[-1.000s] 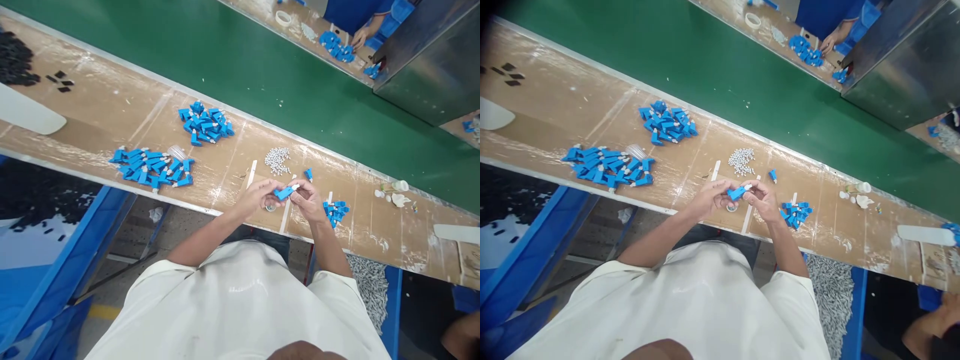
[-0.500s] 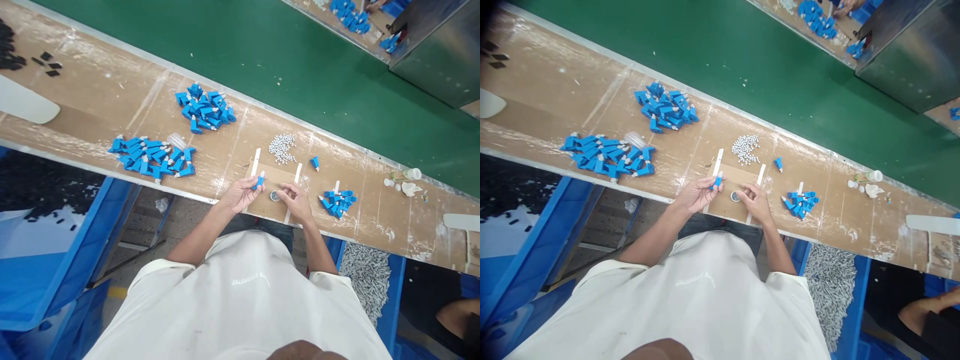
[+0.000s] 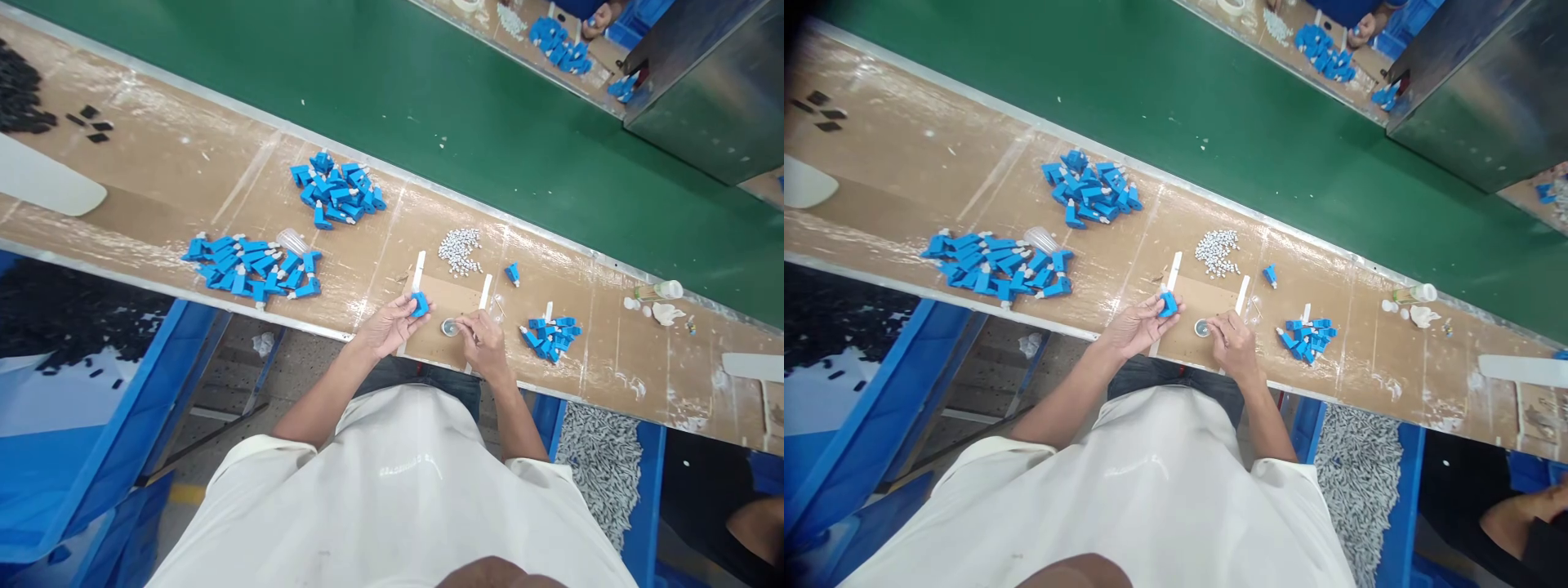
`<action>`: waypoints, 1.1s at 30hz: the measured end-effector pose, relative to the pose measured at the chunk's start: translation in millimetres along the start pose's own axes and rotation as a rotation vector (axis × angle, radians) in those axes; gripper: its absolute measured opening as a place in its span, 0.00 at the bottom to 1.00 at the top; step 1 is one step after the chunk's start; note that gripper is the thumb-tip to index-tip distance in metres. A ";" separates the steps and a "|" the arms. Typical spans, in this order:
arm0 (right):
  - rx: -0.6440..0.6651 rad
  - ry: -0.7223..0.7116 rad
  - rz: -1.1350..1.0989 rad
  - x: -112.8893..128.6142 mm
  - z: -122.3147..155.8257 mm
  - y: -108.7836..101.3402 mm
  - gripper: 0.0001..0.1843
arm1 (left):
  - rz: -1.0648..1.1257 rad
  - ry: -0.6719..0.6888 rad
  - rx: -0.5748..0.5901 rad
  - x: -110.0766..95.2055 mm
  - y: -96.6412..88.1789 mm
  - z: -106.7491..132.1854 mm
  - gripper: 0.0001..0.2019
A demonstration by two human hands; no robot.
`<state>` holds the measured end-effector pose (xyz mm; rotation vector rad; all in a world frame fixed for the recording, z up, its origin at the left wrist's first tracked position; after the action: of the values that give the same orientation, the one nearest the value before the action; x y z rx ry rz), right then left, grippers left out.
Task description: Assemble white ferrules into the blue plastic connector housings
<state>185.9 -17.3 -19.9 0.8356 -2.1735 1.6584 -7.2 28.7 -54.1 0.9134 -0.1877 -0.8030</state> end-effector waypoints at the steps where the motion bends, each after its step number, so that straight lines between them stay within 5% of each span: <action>1: -0.015 0.007 0.009 0.6 -0.3 1.0 0.12 | -0.007 -0.002 -0.003 0.3 -0.3 0.4 0.08; 9: 0.070 0.184 -0.126 -6.6 -2.5 4.3 0.15 | -0.051 0.018 0.012 -1.4 3.3 7.5 0.05; 14: 0.020 0.555 -0.550 -29.7 2.1 4.8 0.25 | -0.115 -0.024 0.000 8.1 6.3 9.7 0.05; 17: -0.009 0.645 -0.765 -32.9 2.6 0.8 0.27 | -0.188 -0.097 0.060 17.6 11.1 11.4 0.04; 21: -0.111 0.577 -0.804 -16.0 -0.7 -18.6 0.22 | -0.240 -0.171 0.143 26.5 17.8 15.3 0.03; 26: -0.304 0.406 -0.561 26.8 -1.6 -44.7 0.15 | -0.246 -0.214 0.191 31.6 22.5 19.6 0.06; 33: -0.316 0.216 -0.309 49.3 3.8 -48.4 0.07 | -0.220 -0.208 0.226 33.2 23.9 22.1 0.08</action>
<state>176.2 -42.8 43.6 0.8085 -1.9697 1.1622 18.6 0.1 -28.1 1.0749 -0.3698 -1.0984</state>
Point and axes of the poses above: each hand's wrist, its own z-axis away from the middle knuckle, its own y-axis out of the palm, x = y × z, the point moved 4 cm from there along -z, towards the middle knuckle, and after that the axes turned 7 degrees about z, right-handed, at the moved point
